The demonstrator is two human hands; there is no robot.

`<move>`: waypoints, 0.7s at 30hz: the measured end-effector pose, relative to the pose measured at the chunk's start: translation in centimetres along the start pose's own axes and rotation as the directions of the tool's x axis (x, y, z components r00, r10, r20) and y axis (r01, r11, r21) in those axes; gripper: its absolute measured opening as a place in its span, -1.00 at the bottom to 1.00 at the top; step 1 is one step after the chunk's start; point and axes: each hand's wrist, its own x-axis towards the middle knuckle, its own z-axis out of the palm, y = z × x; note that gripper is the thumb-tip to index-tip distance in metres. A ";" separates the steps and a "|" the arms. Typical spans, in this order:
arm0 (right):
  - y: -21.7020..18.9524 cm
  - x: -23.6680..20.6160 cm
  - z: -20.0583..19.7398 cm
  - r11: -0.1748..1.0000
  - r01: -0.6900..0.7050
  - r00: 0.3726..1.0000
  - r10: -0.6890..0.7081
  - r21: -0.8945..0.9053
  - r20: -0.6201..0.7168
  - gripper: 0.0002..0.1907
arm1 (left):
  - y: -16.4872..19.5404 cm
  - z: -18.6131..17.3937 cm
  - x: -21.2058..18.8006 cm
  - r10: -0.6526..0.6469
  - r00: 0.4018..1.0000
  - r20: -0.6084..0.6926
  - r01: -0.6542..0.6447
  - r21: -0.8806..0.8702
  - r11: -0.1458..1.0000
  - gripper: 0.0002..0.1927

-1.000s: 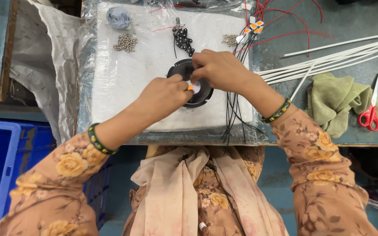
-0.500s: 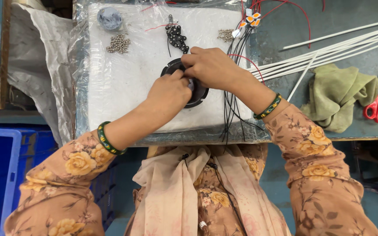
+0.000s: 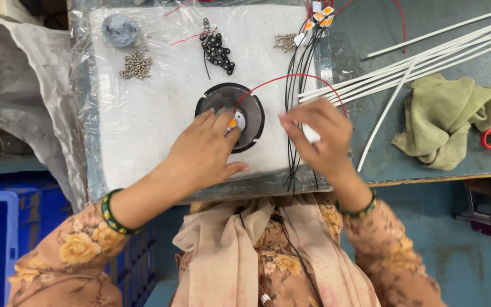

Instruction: The person cuts white plastic rods with scissors, then threads a red wire through a white plastic LED mount. They place the mount into a black heat sink, use a green soldering iron to solder the wire connections, and finally insert a white rod into the assembly.

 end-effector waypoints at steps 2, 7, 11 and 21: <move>0.2 -1.8 1.0 0.984 -0.167 0.986 0.166 0.068 0.021 -0.79 | -0.3 0.5 0.1 -0.032 0.995 0.095 0.031 0.017 0.999 -0.38; 2.2 -3.2 4.7 0.894 -0.376 0.926 0.349 0.243 0.146 -0.31 | -1.1 1.0 0.7 -0.039 0.995 0.089 0.033 0.068 0.997 -0.47; 4.1 -2.7 6.8 0.845 -0.389 0.917 0.321 0.366 0.236 0.06 | -2.0 0.6 1.1 -0.056 0.990 0.133 0.055 0.014 0.998 -0.49; 6.0 -2.4 7.3 0.903 -0.386 0.892 0.313 0.188 0.326 0.16 | -3.6 0.4 1.8 -0.015 0.994 0.109 0.002 0.119 0.993 -0.49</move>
